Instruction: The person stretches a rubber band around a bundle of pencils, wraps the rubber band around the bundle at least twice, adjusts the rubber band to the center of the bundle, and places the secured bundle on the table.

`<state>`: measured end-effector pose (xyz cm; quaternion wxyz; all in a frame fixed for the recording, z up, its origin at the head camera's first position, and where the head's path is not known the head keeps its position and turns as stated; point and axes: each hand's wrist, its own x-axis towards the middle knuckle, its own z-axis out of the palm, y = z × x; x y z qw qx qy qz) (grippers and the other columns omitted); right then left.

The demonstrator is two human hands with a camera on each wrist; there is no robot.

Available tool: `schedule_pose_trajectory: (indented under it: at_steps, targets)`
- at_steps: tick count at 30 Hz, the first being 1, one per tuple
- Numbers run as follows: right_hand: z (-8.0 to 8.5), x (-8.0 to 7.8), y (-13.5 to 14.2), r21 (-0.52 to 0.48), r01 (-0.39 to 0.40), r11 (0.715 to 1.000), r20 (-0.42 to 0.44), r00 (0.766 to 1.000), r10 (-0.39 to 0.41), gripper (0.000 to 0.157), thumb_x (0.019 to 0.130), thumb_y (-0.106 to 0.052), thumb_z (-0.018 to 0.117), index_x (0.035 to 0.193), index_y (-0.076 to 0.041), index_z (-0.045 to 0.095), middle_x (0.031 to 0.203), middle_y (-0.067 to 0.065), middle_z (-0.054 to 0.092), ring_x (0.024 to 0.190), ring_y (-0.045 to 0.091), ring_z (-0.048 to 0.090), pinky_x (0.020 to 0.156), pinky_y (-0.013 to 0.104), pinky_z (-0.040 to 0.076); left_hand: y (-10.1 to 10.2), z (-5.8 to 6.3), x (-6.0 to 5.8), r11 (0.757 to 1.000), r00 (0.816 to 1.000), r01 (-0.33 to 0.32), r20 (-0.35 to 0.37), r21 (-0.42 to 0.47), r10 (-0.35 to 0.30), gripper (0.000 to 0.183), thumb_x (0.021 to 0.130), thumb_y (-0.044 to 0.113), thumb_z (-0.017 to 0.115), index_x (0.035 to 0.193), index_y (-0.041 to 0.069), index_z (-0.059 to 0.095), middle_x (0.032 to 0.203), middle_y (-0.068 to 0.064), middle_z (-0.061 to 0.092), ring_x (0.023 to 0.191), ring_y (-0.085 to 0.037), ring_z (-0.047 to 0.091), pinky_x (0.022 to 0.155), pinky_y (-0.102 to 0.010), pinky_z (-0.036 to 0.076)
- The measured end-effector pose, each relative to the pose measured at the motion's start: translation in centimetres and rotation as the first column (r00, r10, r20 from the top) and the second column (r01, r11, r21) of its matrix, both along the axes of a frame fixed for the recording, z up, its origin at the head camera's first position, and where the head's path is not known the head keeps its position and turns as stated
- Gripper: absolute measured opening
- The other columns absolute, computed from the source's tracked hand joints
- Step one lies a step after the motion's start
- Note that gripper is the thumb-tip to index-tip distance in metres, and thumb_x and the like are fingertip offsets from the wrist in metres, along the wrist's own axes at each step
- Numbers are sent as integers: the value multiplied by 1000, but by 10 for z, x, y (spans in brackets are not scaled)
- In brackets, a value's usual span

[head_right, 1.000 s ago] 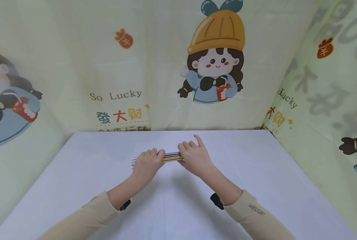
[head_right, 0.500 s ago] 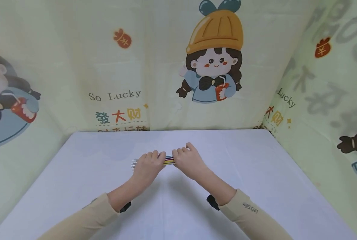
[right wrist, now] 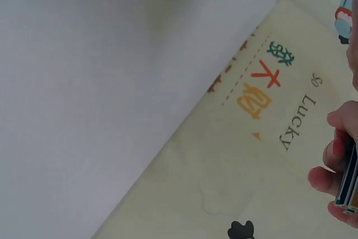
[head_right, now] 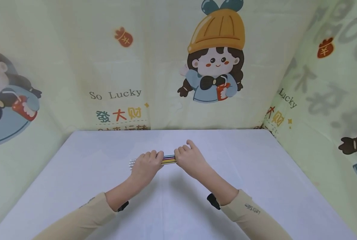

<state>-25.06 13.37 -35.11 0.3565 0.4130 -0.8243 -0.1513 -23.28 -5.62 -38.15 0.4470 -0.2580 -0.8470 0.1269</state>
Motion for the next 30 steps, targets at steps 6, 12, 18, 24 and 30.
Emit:
schedule_pose_trajectory:
  at_steps: [6,12,18,24,30]
  targets:
    - [-5,0,-7,-35,17,999,15,1000,-16,35,68,-28,78,72,-7,50,60,1,55,58,16,57,79,37,40,5,0,1,1000,1000,-4,30,-6,4,35,72,32,76,80,8,52,62,-4,57,49,-13,53,44,-19,39]
    - [-2,0,-2,-113,44,993,88,996,-34,31,68,-27,78,81,-10,55,70,-2,59,64,14,57,83,40,39,-2,1,-3,1000,1000,1,-5,-12,-1,37,71,33,77,79,8,51,63,-3,56,50,-13,53,44,-20,39]
    - [-2,0,5,-91,93,992,103,991,-83,33,69,-26,77,76,-10,49,62,-2,54,61,17,54,86,41,37,-11,3,-4,1000,999,16,34,-23,-15,46,65,38,81,85,8,53,69,-4,57,56,-15,55,48,-22,41]
    - [-10,-2,8,-84,115,990,120,987,-104,34,71,-28,76,76,-10,48,62,-2,53,60,15,54,86,40,37,-24,2,-6,998,998,49,45,-41,-48,31,71,26,77,85,7,57,72,-6,57,64,-18,55,58,-28,40]
    - [-13,-2,11,-82,165,983,153,977,-151,33,71,-26,75,73,-11,46,60,-3,52,59,14,51,87,40,35,-40,-4,-13,998,998,46,-30,-39,-47,21,76,15,72,77,6,52,62,-6,50,57,-19,49,58,-29,34]
